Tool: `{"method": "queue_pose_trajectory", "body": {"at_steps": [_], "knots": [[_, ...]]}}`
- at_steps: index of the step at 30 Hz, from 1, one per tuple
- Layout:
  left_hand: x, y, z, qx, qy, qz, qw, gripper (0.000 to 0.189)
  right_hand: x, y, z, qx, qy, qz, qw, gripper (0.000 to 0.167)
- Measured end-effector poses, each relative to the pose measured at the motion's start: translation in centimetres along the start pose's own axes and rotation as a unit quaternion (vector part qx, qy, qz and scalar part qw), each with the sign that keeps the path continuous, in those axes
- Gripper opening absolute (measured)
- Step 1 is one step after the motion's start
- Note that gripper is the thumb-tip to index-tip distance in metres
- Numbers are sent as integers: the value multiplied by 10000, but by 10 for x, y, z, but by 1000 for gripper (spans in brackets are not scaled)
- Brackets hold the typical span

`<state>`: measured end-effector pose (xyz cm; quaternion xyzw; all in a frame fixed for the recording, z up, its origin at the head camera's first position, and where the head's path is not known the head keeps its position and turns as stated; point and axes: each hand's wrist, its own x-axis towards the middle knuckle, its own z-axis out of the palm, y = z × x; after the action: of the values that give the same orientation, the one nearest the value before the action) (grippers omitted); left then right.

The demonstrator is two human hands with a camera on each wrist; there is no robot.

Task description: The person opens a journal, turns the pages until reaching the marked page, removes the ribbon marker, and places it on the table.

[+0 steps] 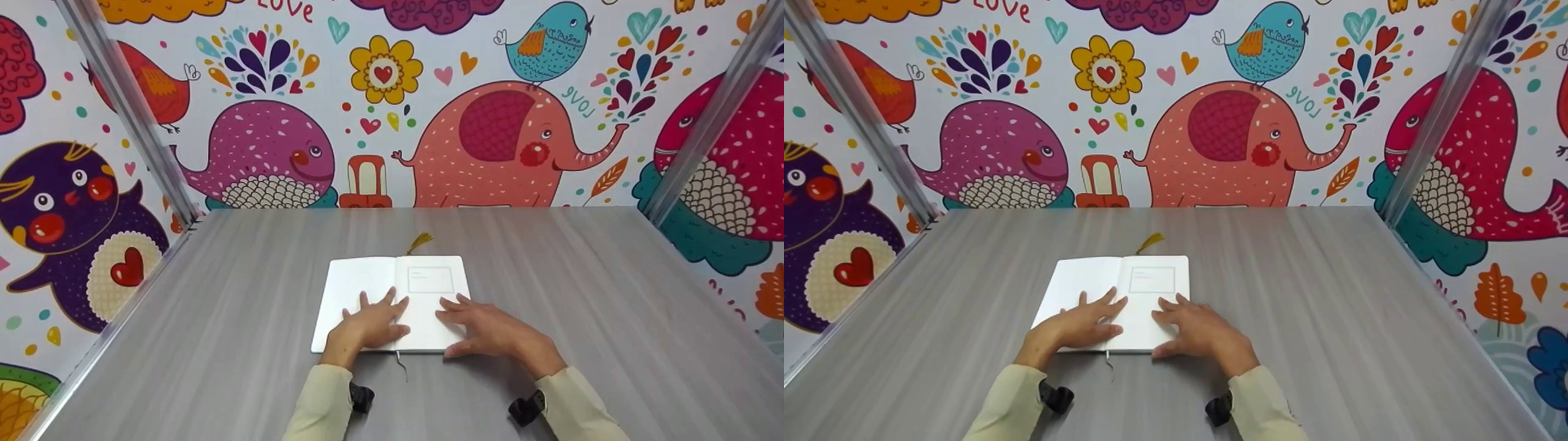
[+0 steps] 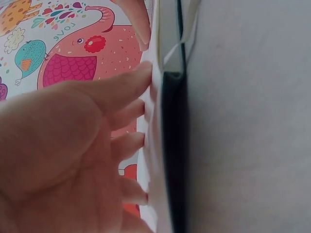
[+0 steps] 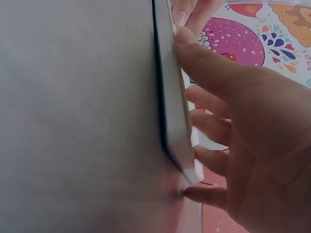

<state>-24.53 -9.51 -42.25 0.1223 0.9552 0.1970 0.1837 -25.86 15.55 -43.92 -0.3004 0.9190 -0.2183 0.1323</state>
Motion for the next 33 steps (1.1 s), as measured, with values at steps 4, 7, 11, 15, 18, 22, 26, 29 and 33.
{"method": "queue_pose_trajectory", "body": {"at_steps": [4,7,11,15,18,22,26,29,33], "knots": [[-1,-1,1,54,-8,48,10000,59,-1,-7,1,-164,-66,171,9997,84],[-1,-1,1,68,-22,72,9999,59,-1,-8,1,-186,-89,187,9996,83],[-1,-2,1,102,-43,76,9999,58,-1,-6,0,-96,-141,87,9998,81],[0,-1,1,119,-73,64,9999,57,-3,-2,-3,-43,-186,-61,9998,79],[0,0,0,99,-67,63,9999,57,-3,-1,-4,-33,-187,-124,9997,77],[0,1,1,61,-20,55,10000,57,-4,0,-4,-16,-203,-94,9997,73],[-1,1,1,25,12,23,10000,57,-4,0,-4,-38,-248,-85,9996,71],[0,1,1,30,20,21,10000,57,-4,0,-5,-11,-303,-73,9995,70],[1,1,0,62,14,34,10000,57,-3,0,-5,63,-341,-23,9994,68]]}}
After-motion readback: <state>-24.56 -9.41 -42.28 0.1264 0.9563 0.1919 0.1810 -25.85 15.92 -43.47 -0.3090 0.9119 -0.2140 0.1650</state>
